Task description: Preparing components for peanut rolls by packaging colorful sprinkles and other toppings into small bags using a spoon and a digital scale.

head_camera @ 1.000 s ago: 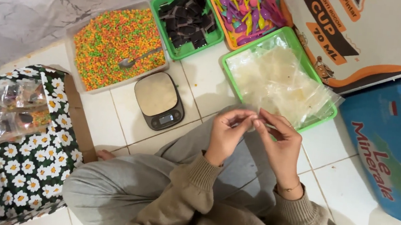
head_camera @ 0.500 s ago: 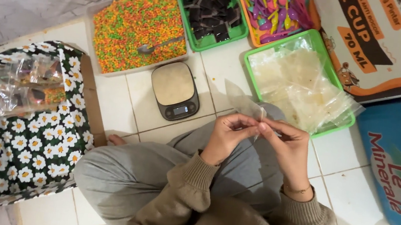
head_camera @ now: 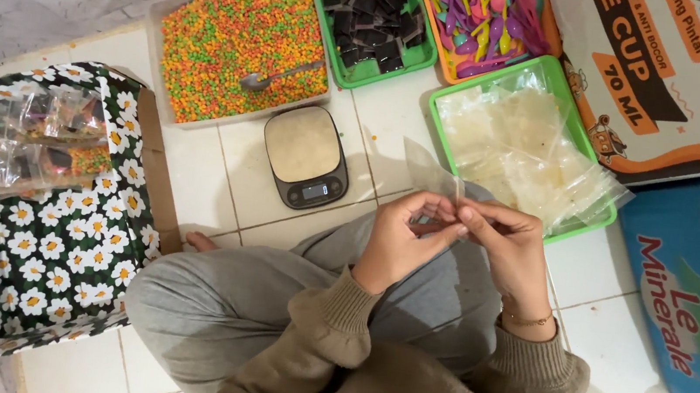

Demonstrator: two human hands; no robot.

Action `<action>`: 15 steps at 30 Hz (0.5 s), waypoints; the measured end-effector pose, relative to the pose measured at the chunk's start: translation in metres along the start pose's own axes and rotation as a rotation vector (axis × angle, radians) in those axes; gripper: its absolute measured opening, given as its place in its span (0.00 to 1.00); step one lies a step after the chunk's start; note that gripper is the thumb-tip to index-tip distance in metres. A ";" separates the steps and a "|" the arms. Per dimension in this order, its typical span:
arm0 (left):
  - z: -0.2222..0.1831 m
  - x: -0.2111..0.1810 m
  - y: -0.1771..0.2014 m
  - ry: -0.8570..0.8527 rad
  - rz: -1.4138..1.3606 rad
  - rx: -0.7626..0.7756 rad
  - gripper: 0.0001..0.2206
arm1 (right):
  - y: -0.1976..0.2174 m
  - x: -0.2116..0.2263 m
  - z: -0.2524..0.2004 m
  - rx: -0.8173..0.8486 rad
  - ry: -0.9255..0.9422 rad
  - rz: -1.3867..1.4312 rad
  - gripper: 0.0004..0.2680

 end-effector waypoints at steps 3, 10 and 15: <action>0.001 -0.005 -0.003 -0.041 0.001 -0.011 0.13 | -0.004 0.007 0.001 -0.009 -0.001 0.015 0.07; 0.003 -0.002 -0.004 -0.027 -0.003 0.056 0.09 | 0.001 -0.008 0.003 -0.029 -0.045 0.099 0.06; 0.004 -0.011 -0.009 -0.097 0.256 0.022 0.05 | -0.005 0.002 -0.004 -0.035 0.022 -0.076 0.05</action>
Point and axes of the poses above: each hand's wrist, its own z-axis towards the middle knuckle, its own y-axis out of the back of the hand, x = y × z, the point moved 3 cm from there along z, towards the middle knuckle, and after that the axes turned 11 degrees about -z, right-handed, at the moved point
